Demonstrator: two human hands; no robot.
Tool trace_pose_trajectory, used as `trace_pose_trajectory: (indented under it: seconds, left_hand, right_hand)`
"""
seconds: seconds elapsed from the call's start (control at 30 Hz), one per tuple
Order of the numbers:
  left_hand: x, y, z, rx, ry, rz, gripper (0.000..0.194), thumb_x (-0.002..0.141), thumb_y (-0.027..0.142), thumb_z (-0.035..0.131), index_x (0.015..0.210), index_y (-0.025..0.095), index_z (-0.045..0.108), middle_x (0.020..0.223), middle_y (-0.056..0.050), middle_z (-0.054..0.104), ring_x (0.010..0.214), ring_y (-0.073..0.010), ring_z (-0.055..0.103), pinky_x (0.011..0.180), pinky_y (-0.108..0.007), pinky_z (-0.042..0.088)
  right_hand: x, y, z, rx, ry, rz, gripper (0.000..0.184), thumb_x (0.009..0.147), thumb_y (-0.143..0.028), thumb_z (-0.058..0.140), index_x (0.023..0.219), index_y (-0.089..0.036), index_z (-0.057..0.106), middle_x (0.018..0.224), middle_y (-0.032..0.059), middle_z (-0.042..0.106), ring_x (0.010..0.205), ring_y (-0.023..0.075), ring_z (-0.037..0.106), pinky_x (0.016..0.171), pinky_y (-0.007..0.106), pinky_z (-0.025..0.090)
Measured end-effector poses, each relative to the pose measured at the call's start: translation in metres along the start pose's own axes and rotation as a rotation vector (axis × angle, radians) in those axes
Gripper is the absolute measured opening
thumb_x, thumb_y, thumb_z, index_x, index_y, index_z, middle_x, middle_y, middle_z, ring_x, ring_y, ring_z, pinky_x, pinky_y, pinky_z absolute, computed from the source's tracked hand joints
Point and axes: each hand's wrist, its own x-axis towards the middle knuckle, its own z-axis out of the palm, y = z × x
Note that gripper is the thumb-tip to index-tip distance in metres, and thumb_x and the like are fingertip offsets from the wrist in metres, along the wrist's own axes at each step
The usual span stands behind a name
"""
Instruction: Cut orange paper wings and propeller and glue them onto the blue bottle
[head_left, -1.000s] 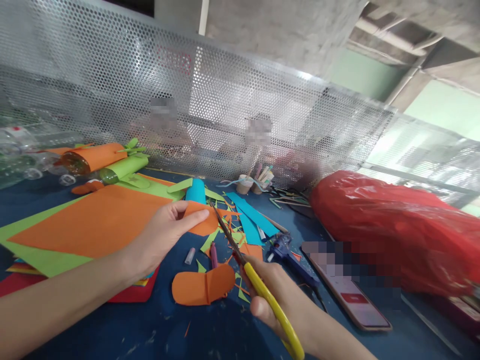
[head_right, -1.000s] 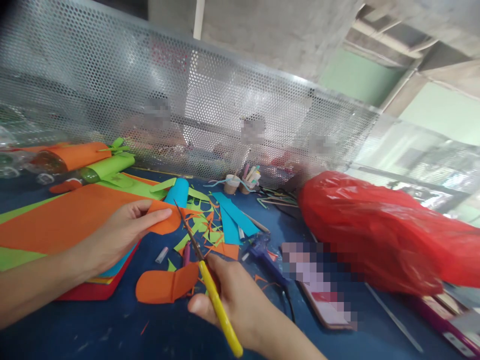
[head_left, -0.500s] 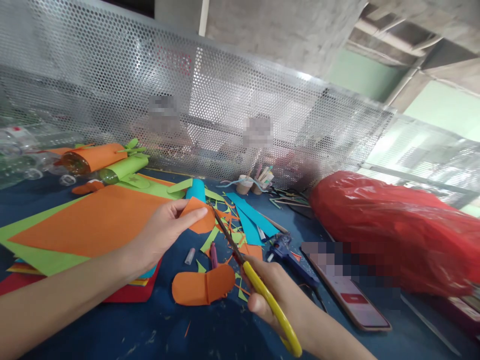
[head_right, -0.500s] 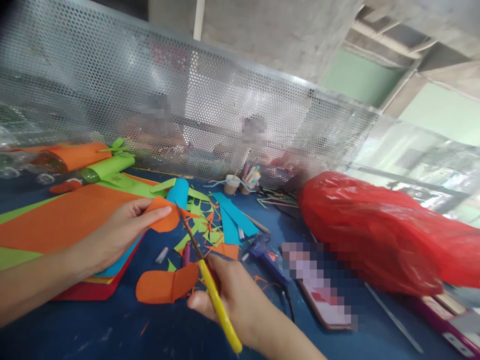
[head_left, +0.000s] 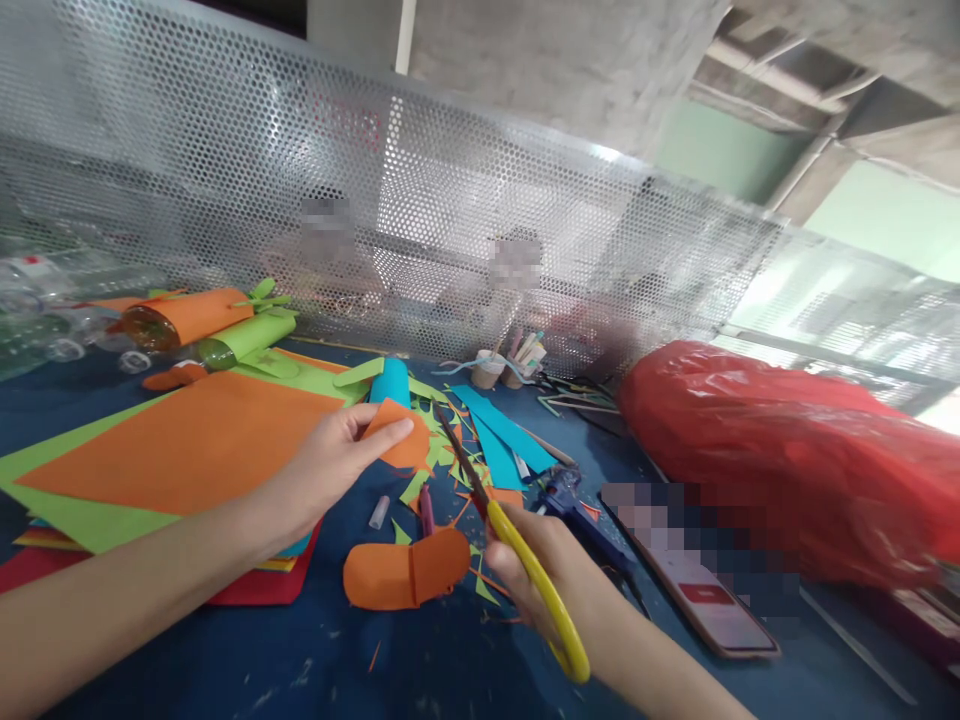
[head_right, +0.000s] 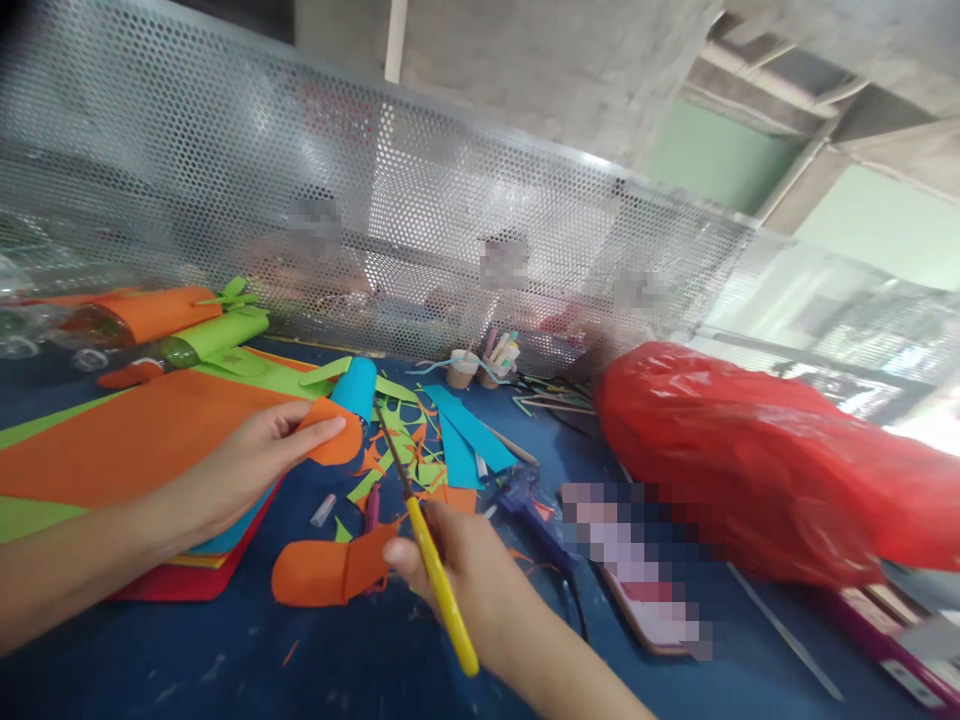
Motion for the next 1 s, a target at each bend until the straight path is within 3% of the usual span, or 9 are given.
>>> trace_pose_trajectory:
  seconds: [0.13,0.23,0.33,0.43,0.53,0.67,0.73,0.9,1.0]
  left_hand:
    - [-0.001,-0.002,0.001,-0.013,-0.063,-0.167,0.021,0.083,0.037,0.059,0.091,0.02,0.069,0.1,-0.003,0.072,0.098,-0.0221,0.063,0.084,-0.032,0.047]
    - [-0.002,-0.007,0.002,0.024,-0.233,-0.232,0.024,0.084,0.035,0.057,0.097,0.018,0.068,0.102,-0.007,0.073,0.098,-0.0229,0.064,0.087,-0.034,0.046]
    - [0.0,-0.014,0.002,0.065,-0.302,-0.178,0.031,0.081,0.033,0.062,0.108,0.018,0.063,0.112,-0.007,0.069,0.104,-0.0222,0.062,0.089,-0.034,0.045]
    - [0.002,-0.019,0.002,0.129,-0.302,-0.154,0.04,0.078,0.035,0.065,0.114,0.02,0.057,0.101,-0.004,0.068,0.092,-0.0205,0.063,0.077,-0.032,0.047]
    - [0.001,-0.019,0.004,0.151,-0.312,-0.157,0.036,0.076,0.036,0.066,0.107,0.02,0.056,0.084,0.0,0.065,0.077,-0.0183,0.062,0.065,-0.03,0.045]
    - [-0.004,-0.013,0.009,0.168,-0.294,-0.151,0.029,0.072,0.035,0.068,0.094,0.019,0.057,0.084,-0.001,0.064,0.081,-0.0189,0.061,0.07,-0.031,0.046]
    - [-0.007,-0.011,0.012,0.195,-0.302,-0.146,0.026,0.074,0.035,0.066,0.092,0.02,0.057,0.081,0.0,0.065,0.08,-0.0192,0.061,0.07,-0.031,0.046]
    - [-0.013,-0.006,0.017,0.217,-0.31,-0.161,0.022,0.075,0.034,0.066,0.09,0.022,0.057,0.079,0.001,0.071,0.079,-0.0195,0.065,0.07,-0.031,0.046]
    - [-0.017,-0.004,0.019,0.226,-0.306,-0.163,0.023,0.075,0.035,0.067,0.092,0.022,0.058,0.081,0.0,0.073,0.081,-0.0207,0.066,0.073,-0.032,0.047]
  right_hand:
    - [0.014,0.015,-0.002,-0.529,0.089,0.274,0.041,0.096,-0.05,0.038,0.079,-0.018,0.058,0.074,0.0065,0.068,0.066,0.0203,0.062,0.055,0.027,0.033]
    - [0.021,0.027,-0.002,-0.646,0.119,0.362,0.027,0.092,-0.035,0.05,0.08,-0.015,0.062,0.076,0.0132,0.071,0.07,0.027,0.067,0.054,0.029,0.031]
    - [0.022,0.033,-0.002,-0.68,0.121,0.378,0.023,0.089,-0.035,0.056,0.086,-0.013,0.064,0.075,0.0133,0.072,0.073,0.0287,0.069,0.054,0.029,0.033]
    - [0.02,0.032,-0.001,-0.714,0.123,0.365,0.022,0.09,-0.033,0.058,0.089,-0.013,0.068,0.078,0.0129,0.072,0.076,0.0296,0.069,0.057,0.03,0.039]
    - [0.02,0.031,-0.002,-0.735,0.145,0.309,0.026,0.092,-0.034,0.056,0.086,-0.013,0.071,0.089,0.0156,0.07,0.09,0.0331,0.066,0.069,0.036,0.044]
    - [0.02,0.03,-0.004,-0.715,0.189,0.246,0.021,0.092,-0.03,0.056,0.088,-0.016,0.069,0.095,0.0131,0.068,0.097,0.0318,0.062,0.079,0.04,0.046]
    - [0.019,0.027,-0.004,-0.535,0.234,0.168,0.013,0.091,-0.029,0.057,0.094,-0.019,0.065,0.097,0.0091,0.068,0.096,0.0264,0.062,0.08,0.037,0.048]
    - [0.011,0.013,0.007,0.465,0.144,-0.032,0.025,0.085,-0.039,0.063,0.098,-0.023,0.049,0.088,0.0015,0.063,0.08,0.0155,0.063,0.069,0.027,0.051]
    - [0.01,0.01,0.012,0.601,0.106,0.01,0.025,0.08,-0.035,0.069,0.09,-0.021,0.051,0.079,-0.0017,0.06,0.07,0.0117,0.059,0.062,0.023,0.046]
